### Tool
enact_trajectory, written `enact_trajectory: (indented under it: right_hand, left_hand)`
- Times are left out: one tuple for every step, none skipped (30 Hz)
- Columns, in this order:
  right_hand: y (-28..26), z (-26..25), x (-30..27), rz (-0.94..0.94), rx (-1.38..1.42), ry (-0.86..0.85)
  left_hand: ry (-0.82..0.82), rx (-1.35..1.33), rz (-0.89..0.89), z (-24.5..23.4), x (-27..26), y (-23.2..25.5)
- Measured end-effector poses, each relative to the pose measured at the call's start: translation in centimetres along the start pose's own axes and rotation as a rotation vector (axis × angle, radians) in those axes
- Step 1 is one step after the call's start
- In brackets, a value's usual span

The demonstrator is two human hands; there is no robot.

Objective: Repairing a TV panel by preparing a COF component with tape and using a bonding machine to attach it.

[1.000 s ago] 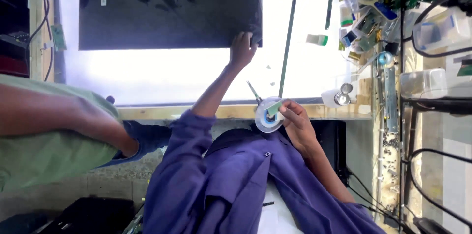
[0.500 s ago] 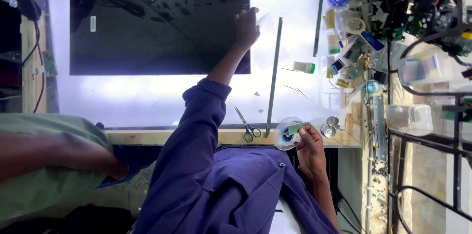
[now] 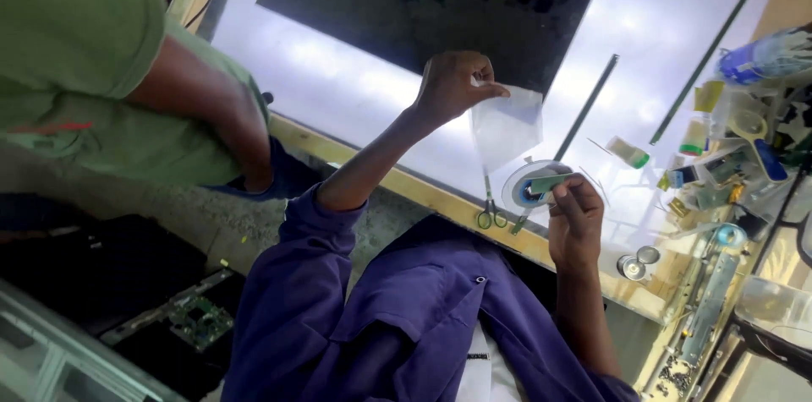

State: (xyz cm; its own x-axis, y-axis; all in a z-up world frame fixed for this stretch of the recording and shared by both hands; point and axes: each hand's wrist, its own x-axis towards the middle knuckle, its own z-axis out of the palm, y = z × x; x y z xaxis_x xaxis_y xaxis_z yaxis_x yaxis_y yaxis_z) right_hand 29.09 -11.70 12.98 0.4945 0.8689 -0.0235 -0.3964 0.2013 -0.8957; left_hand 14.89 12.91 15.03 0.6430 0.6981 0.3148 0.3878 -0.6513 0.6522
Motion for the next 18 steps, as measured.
enact_trajectory:
  right_hand:
    - [-0.4, 1.4, 0.3, 0.011, -0.002, -0.03]
    - [-0.9, 2.7, 0.3, -0.083, -0.06, -0.101]
    - [-1.2, 4.1, 0.2, -0.179, -0.114, -0.173]
    - [-1.6, 6.2, -0.4, -0.149, -0.122, -0.203]
    - [-1.9, 8.3, -0.9, -0.221, -0.129, -0.248]
    - [-2.1, 10.5, -1.3, -0.299, -0.131, -0.295]
    - [-1.4, 11.8, -2.1, -0.276, -0.134, -0.329]
    - [-0.7, 13.3, -2.7, -0.31, -0.144, -0.4]
    - [0.0, 14.9, -3.4, -0.345, -0.152, -0.47]
    - [0.8, 16.5, -4.5, -0.328, -0.145, -0.518]
    - [1.6, 18.1, -5.7, -0.309, -0.115, -0.573]
    - [2.6, 19.6, -7.2, -0.278, -0.08, -0.626]
    - [3.1, 21.0, -8.5, -0.25, -0.068, -0.672]
    - [3.5, 22.0, -10.0, -0.19, -0.04, -0.691]
    - [3.9, 23.1, -11.5, -0.128, -0.014, -0.71]
    - [4.1, 24.0, -12.8, -0.096, -0.006, -0.754]
    - [4.3, 24.9, -14.0, -0.047, -0.015, -0.798]
    - [4.5, 25.7, -15.0, -0.003, -0.024, -0.839]
  left_hand:
    - [0.023, 0.01, -0.02, -1.7, -1.7, 0.2]
    - [-0.046, 0.002, -0.049, -3.3, -4.0, 0.6]
    - [-0.114, -0.009, -0.077, -4.8, -6.3, 1.0]
    - [-0.095, -0.015, -0.115, -6.1, -8.8, 1.3]
    - [-0.102, -0.011, -0.081, -7.4, -11.4, 1.6]
    - [-0.105, -0.004, -0.043, -8.7, -13.6, 1.8]
    - [-0.081, -0.006, -0.076, -9.7, -16.2, 2.6]
    - [-0.088, -0.007, -0.092, -10.8, -18.6, 3.4]
    - [-0.094, -0.01, -0.108, -11.9, -21.0, 4.2]
    - [-0.057, -0.001, -0.142, -12.9, -23.3, 4.7]
    - [-0.037, 0.008, -0.201, -13.8, -25.6, 5.1]
    - [-0.021, 0.018, -0.269, -14.6, -28.2, 5.7]
    - [0.012, 0.027, -0.312, -14.8, -30.4, 5.6]
    - [0.082, 0.028, -0.35, -14.7, -32.7, 5.7]
    - [0.153, 0.031, -0.388, -14.6, -34.9, 5.8]
    - [0.186, 0.038, -0.432, -15.2, -37.1, 6.6]
    - [0.261, 0.01, -0.468, -15.7, -39.2, 7.4]
    - [0.336, -0.016, -0.497, -16.0, -40.9, 8.1]
